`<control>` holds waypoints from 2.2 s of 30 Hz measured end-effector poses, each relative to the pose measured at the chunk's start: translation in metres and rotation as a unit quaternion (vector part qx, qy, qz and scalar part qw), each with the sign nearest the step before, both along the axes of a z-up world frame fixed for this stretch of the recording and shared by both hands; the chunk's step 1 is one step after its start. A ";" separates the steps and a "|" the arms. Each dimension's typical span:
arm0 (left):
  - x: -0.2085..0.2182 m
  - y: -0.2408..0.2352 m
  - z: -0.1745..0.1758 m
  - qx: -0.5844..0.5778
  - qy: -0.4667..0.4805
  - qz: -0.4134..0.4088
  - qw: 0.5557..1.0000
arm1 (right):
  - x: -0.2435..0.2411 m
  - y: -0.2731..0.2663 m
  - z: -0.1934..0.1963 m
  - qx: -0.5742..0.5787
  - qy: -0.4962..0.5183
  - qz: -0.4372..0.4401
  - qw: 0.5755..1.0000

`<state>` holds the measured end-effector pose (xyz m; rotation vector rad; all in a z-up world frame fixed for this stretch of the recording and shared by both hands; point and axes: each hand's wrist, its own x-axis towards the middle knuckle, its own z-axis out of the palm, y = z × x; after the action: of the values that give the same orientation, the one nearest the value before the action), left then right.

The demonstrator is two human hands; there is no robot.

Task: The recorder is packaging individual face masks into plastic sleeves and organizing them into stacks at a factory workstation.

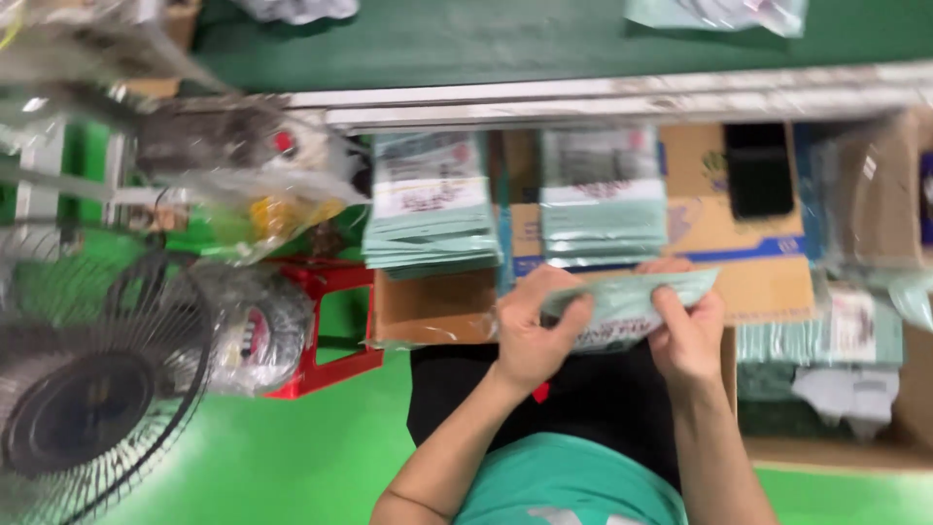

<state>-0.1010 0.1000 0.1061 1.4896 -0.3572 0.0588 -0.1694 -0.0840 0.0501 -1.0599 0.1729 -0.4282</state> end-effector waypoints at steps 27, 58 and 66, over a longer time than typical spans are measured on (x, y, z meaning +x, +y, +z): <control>-0.022 0.091 -0.029 0.105 -0.210 0.050 0.971 | 0.035 -0.034 -0.075 -0.485 -0.027 0.229 0.844; 0.001 0.062 -0.017 -0.066 0.131 0.097 0.984 | -0.022 -0.027 0.022 -0.288 0.223 0.152 0.919; -0.010 0.009 0.001 -0.037 0.064 -0.033 0.997 | -0.002 -0.109 -0.008 -0.284 0.229 0.265 0.893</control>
<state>-0.1105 0.1093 0.1073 1.4007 -0.2967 -0.0746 -0.1710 -0.1928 0.0424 -1.7164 0.1710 0.3026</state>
